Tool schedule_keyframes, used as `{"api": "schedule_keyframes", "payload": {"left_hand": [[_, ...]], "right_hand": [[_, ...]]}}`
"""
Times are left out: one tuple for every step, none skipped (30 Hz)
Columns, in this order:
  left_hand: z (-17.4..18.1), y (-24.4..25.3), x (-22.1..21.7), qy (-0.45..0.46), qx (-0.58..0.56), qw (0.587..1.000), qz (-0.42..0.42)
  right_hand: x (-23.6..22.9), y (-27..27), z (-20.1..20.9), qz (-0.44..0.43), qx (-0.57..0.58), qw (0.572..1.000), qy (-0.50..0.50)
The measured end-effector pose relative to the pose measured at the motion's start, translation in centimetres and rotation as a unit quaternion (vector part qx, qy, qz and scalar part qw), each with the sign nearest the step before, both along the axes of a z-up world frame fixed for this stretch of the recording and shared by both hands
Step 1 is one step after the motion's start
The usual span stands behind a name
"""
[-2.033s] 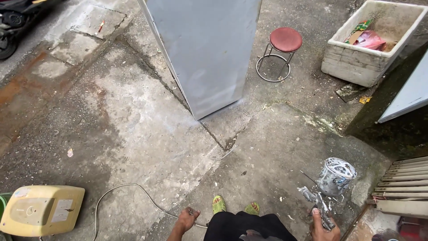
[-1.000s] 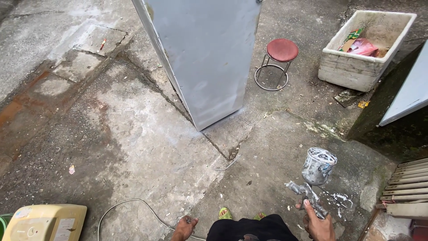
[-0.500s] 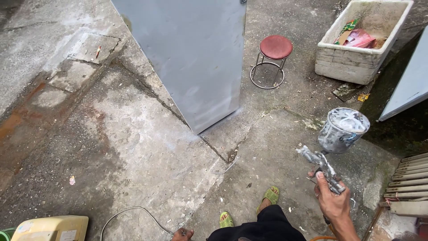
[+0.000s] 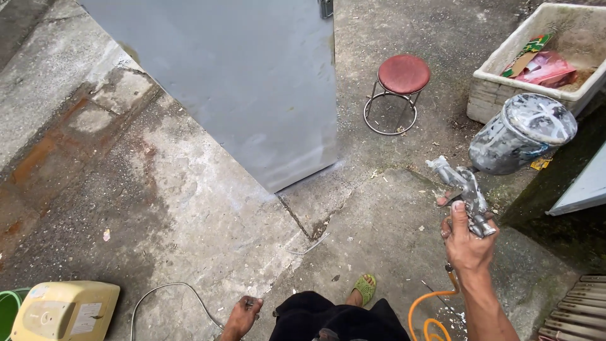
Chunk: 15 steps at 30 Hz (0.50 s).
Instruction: Spray painting the exterior of a refrigerator using a pneumatic spray gun
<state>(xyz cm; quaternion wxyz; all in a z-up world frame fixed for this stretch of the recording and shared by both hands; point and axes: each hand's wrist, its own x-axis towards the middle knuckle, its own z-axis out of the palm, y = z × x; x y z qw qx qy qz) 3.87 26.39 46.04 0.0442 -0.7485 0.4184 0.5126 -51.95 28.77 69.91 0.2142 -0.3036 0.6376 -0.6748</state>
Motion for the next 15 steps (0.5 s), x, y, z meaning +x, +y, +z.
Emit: {"api": "schedule_keyframes", "payload": {"left_hand": [[0.4, -0.5, -1.7, 0.046, -0.038, 0.997, 0.047], [1.2, -0.9, -3.1, 0.047, -0.038, 0.997, 0.051], [2.0, -1.2, -4.4, 0.039, -0.041, 0.998, 0.031], [2.8, -1.5, -5.5, 0.028, -0.043, 0.999, 0.009], [2.3, -1.6, -5.9, 0.028, -0.043, 0.999, 0.011], [1.9, -2.0, -6.3, -0.001, -0.025, 1.000, -0.004], [1.5, -2.2, -6.6, -0.031, -0.007, 0.999, -0.019], [0.5, -2.6, -6.4, -0.030, -0.008, 0.999, -0.022], [-0.5, -2.9, -6.1, -0.044, 0.002, 0.999, -0.028], [-1.6, -3.3, -5.7, -0.057, 0.011, 0.998, -0.035], [-2.3, -4.1, -6.2, -0.057, 0.010, 0.998, -0.039], [-2.8, -4.5, -5.8, -0.037, 0.006, 0.999, -0.010], [-3.3, -4.9, -5.4, -0.017, 0.001, 1.000, 0.019], [-3.0, -5.7, -5.6, -0.017, 0.001, 1.000, 0.016], [-2.7, -6.6, -5.8, -0.029, 0.022, 0.999, 0.003]], "right_hand": [[-0.4, -0.7, 0.5, 0.005, 0.029, 0.999, 0.035], [-0.8, -1.3, 0.5, 0.009, 0.029, 0.999, 0.037], [-1.1, -1.7, 0.6, 0.031, 0.024, 0.999, 0.034], [-1.2, -2.1, 0.4, 0.052, 0.020, 0.998, 0.030], [-1.4, -2.3, 0.3, 0.054, 0.021, 0.998, 0.030], [-1.5, -2.3, 0.3, 0.037, 0.064, 0.997, 0.002], [-1.4, -2.4, 0.3, 0.020, 0.106, 0.994, -0.027], [-1.9, -2.5, 0.2, 0.017, 0.106, 0.994, -0.027], [-2.3, -2.6, 0.1, 0.032, 0.116, 0.992, -0.025], [-2.5, -2.7, -0.1, 0.046, 0.127, 0.991, -0.024], [-3.0, -3.0, 0.1, 0.042, 0.127, 0.991, -0.023], [-2.9, -2.8, 0.2, 0.009, 0.194, 0.981, -0.024], [-2.7, -2.8, 0.3, -0.023, 0.259, 0.965, -0.024], [-2.4, -2.9, 0.4, -0.026, 0.259, 0.965, -0.024], [-2.2, -3.0, 0.6, -0.008, 0.225, 0.974, -0.020]]}}
